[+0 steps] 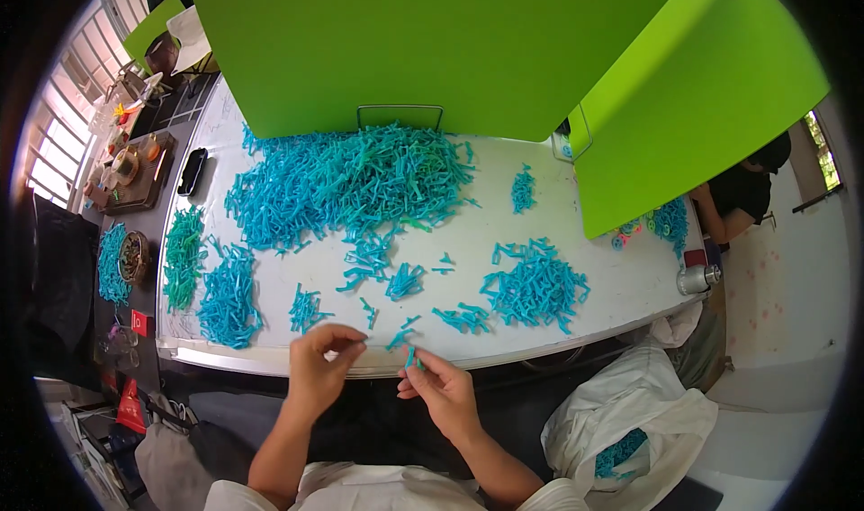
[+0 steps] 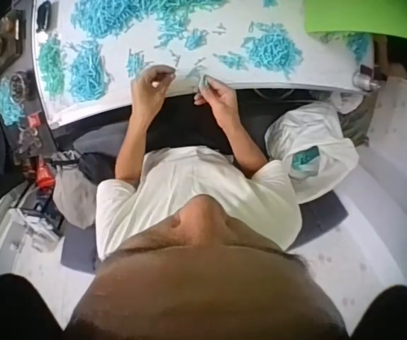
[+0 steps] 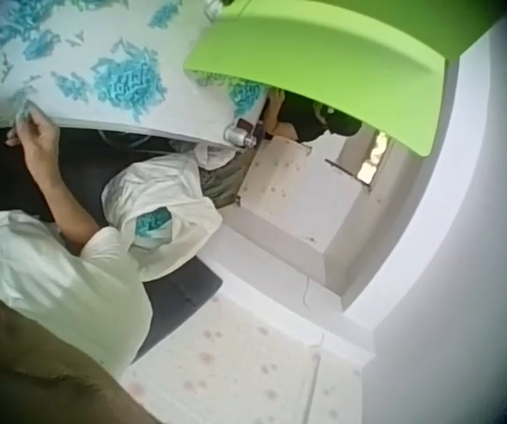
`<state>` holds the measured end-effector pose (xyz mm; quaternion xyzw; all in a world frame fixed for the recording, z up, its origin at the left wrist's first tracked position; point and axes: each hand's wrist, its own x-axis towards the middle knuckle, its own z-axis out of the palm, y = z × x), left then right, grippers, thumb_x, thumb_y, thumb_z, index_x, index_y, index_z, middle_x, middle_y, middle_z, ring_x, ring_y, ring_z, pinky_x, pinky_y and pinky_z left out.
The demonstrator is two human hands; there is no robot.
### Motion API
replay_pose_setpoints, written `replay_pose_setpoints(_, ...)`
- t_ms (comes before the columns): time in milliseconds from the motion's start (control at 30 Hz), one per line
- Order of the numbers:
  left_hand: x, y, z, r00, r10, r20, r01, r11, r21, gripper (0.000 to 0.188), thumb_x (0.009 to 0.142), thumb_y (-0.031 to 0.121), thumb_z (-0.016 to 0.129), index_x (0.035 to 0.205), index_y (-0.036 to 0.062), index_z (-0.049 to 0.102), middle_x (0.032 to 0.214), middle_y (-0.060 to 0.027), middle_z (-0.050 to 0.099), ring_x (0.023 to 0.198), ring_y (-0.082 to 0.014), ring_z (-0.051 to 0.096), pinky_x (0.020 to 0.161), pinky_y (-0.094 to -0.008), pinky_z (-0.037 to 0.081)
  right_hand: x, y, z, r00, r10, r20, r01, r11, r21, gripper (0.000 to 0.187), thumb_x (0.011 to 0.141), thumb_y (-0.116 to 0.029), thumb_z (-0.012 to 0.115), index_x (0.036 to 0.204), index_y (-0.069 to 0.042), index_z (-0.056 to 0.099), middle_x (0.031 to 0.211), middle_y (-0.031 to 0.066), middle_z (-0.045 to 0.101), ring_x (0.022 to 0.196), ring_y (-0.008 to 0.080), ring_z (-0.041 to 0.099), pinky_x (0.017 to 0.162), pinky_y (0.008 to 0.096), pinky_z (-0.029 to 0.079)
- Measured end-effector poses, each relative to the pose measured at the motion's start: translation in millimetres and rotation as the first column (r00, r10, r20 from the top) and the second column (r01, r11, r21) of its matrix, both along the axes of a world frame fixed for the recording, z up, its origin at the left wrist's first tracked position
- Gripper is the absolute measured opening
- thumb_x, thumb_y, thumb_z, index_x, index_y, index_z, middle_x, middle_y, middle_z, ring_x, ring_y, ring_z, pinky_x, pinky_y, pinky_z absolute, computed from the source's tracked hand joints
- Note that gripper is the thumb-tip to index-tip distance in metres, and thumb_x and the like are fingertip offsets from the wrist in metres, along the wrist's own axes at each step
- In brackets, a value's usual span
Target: Sorting small blue plastic pieces from shredded material on a workstation.
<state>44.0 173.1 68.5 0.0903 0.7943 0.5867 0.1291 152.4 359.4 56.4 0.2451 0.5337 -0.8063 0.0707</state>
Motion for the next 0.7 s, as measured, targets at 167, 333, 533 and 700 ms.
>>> replay_pose_setpoints(167, 34.0, 2.1, -25.0, 0.993, 0.104, 0.058, -0.113, 0.976, 0.188, 0.012, 0.09, -0.006, 0.08, 0.1, -0.0008, 0.076, 0.092, -0.0053, 0.077, 0.084, -0.0112, 0.073, 0.078, -0.0246, 0.057, -5.6, -7.1, -2.7, 0.998, 0.006, -0.064, 0.002, 0.991, 0.131, 0.035, 0.106, -0.015, 0.066, 0.136, 0.004, 0.064, 0.1, 0.0101, 0.074, 0.08, 0.0126, 0.07, 0.072, 0.0276, 0.062)
replay_pose_setpoints(333, 39.0, 0.8, -22.2, 0.992, 0.101, 0.075, -0.115, 0.969, 0.218, 0.013, 0.091, -0.005, 0.079, 0.102, -0.0009, 0.076, 0.095, -0.0064, 0.078, 0.085, -0.0105, 0.073, 0.078, -0.0244, 0.059, -3.4, -15.2, 1.1, 0.999, -0.04, -0.021, 0.041, 0.997, 0.07, 0.028, 0.106, -0.014, 0.066, 0.129, 0.003, 0.069, 0.095, 0.0104, 0.074, 0.073, 0.0113, 0.068, 0.062, 0.0244, 0.055)
replay_pose_setpoints(533, 40.8, -1.5, -22.7, 0.989, 0.113, 0.093, -0.132, 0.962, 0.238, 0.011, 0.09, -0.006, 0.079, 0.1, -0.002, 0.076, 0.097, -0.0082, 0.079, 0.085, -0.0109, 0.074, 0.077, -0.0249, 0.06, -5.8, -19.6, 1.8, 0.998, -0.059, -0.016, 0.06, 0.997, 0.056, 0.028, 0.105, -0.013, 0.067, 0.127, 0.003, 0.07, 0.093, 0.0102, 0.074, 0.07, 0.0111, 0.067, 0.061, 0.0243, 0.055)
replay_pose_setpoints(700, 42.3, 1.7, -22.0, 0.992, 0.125, -0.008, -0.12, 0.965, 0.232, 0.01, 0.088, -0.007, 0.08, 0.096, -0.0014, 0.076, 0.094, -0.0087, 0.079, 0.081, -0.0115, 0.074, 0.076, -0.0255, 0.06, -3.2, -24.1, 0.3, 1.0, -0.026, -0.011, 0.027, 0.99, 0.141, 0.026, 0.104, -0.011, 0.068, 0.126, 0.003, 0.071, 0.091, 0.0105, 0.075, 0.069, 0.0103, 0.067, 0.059, 0.0237, 0.055)
